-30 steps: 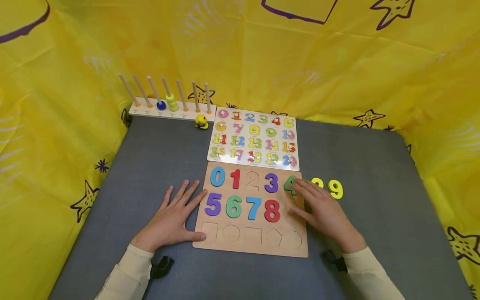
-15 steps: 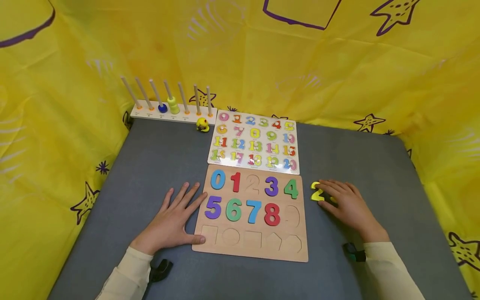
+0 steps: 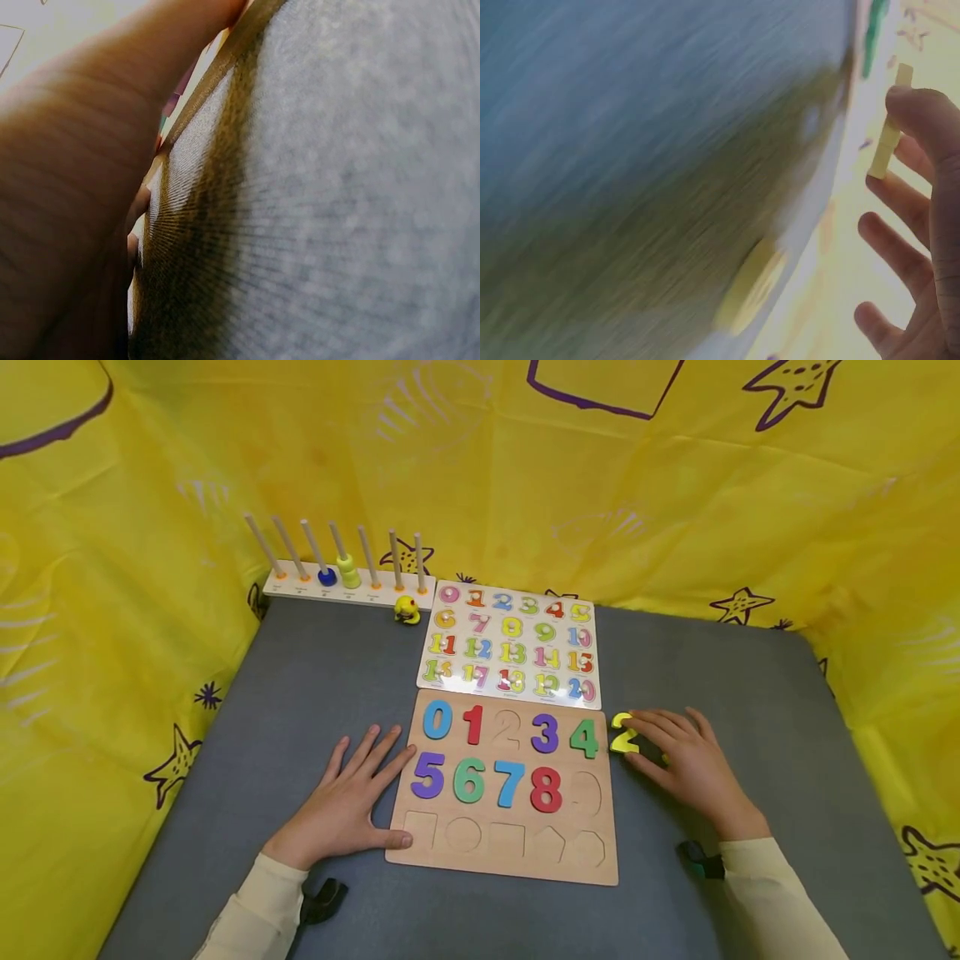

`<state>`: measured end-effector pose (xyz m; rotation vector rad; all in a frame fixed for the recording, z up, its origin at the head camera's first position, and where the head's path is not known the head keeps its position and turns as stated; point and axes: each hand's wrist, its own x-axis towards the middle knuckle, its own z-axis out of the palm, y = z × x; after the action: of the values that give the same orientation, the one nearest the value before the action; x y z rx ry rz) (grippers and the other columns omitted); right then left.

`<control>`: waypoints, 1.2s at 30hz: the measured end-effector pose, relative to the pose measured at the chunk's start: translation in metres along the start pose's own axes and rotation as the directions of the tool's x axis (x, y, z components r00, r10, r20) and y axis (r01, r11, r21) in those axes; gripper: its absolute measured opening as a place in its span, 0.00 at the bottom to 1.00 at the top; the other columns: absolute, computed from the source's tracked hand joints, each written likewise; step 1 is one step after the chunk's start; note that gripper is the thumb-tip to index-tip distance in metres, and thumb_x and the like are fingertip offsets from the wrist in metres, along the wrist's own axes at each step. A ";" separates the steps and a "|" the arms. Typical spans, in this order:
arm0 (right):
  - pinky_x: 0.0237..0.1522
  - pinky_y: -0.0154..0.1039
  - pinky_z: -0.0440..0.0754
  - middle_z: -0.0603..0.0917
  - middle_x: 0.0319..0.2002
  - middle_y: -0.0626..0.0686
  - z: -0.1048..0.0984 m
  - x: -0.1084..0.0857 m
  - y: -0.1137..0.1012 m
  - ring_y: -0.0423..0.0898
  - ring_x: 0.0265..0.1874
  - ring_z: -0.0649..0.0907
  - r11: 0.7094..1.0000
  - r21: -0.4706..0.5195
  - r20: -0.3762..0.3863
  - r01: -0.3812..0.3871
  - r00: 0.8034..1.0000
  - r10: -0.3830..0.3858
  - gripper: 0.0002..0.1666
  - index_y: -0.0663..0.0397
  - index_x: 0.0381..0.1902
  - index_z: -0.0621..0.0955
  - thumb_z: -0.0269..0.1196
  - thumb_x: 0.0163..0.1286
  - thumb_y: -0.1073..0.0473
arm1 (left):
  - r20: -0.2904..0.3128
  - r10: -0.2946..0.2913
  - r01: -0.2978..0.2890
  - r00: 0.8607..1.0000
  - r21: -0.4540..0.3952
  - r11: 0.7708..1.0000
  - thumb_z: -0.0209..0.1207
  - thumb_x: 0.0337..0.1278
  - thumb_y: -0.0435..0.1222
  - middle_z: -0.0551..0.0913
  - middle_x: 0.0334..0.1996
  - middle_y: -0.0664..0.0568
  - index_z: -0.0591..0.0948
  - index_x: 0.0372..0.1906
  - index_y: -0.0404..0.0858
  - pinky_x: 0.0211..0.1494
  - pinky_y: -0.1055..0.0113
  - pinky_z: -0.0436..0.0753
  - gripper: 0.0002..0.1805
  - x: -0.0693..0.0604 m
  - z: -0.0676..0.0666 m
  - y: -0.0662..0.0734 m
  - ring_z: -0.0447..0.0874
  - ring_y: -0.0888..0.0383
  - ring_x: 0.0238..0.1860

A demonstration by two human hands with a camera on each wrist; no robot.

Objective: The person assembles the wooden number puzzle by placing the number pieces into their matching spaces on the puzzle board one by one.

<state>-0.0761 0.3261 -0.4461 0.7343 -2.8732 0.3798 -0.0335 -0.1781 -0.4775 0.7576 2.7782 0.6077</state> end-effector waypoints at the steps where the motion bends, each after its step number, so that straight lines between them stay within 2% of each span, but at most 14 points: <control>1: 0.72 0.64 0.50 0.81 0.62 0.55 0.000 0.004 -0.004 0.58 0.62 0.75 1.000 0.006 -0.004 0.005 1.000 -0.005 0.35 0.50 0.63 0.82 0.77 0.58 0.51 | 0.001 -0.002 0.002 1.000 0.002 1.000 0.64 0.36 0.77 0.43 0.82 0.47 0.55 0.82 0.48 0.74 0.37 0.30 0.68 0.000 0.000 0.000 0.33 0.42 0.81; 10: 0.70 0.66 0.55 0.82 0.61 0.56 0.006 0.044 -0.047 0.58 0.61 0.77 0.990 0.044 -0.006 0.131 0.991 -0.131 0.33 0.49 0.62 0.82 0.75 0.60 0.49 | 0.005 -0.005 0.005 1.000 0.002 1.000 0.64 0.36 0.78 0.43 0.82 0.48 0.55 0.82 0.48 0.74 0.37 0.31 0.68 0.000 0.001 -0.001 0.32 0.42 0.81; 14: 0.70 0.66 0.55 0.82 0.61 0.54 0.013 0.059 -0.063 0.56 0.62 0.76 0.986 0.038 0.021 0.161 0.987 -0.161 0.33 0.48 0.63 0.82 0.75 0.61 0.47 | 0.011 -0.005 0.005 1.000 -0.001 1.000 0.63 0.36 0.78 0.42 0.82 0.48 0.54 0.82 0.49 0.74 0.37 0.30 0.68 0.001 0.001 -0.001 0.31 0.43 0.81; 23: 0.72 0.67 0.47 0.83 0.61 0.50 0.032 0.088 -0.097 0.53 0.65 0.75 0.986 -0.012 0.135 0.169 0.977 -0.166 0.33 0.44 0.64 0.82 0.71 0.63 0.40 | 0.012 -0.015 0.015 1.000 0.000 1.000 0.62 0.35 0.79 0.42 0.82 0.49 0.54 0.82 0.50 0.75 0.38 0.29 0.69 0.001 0.003 -0.002 0.31 0.43 0.81; 28: 0.72 0.68 0.47 0.83 0.60 0.50 0.038 0.099 -0.110 0.53 0.65 0.75 0.983 -0.055 0.182 0.176 0.970 -0.164 0.33 0.44 0.63 0.82 0.71 0.64 0.39 | 0.008 -0.015 0.015 1.000 -0.002 1.000 0.62 0.35 0.79 0.42 0.82 0.49 0.54 0.82 0.50 0.75 0.37 0.29 0.68 0.000 0.004 -0.002 0.32 0.43 0.81; 36: 0.71 0.68 0.51 0.84 0.58 0.49 0.042 0.106 -0.121 0.53 0.62 0.76 0.978 -0.110 0.178 0.176 0.972 -0.155 0.34 0.45 0.62 0.83 0.73 0.61 0.38 | 0.000 -0.013 0.013 1.000 -0.003 1.000 0.62 0.35 0.79 0.42 0.82 0.49 0.54 0.82 0.50 0.75 0.38 0.29 0.68 -0.001 0.003 -0.003 0.31 0.44 0.81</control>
<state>-0.1122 0.1639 -0.4390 1.0195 -2.9267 0.1199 -0.0333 -0.1798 -0.4813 0.7376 2.7798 0.6100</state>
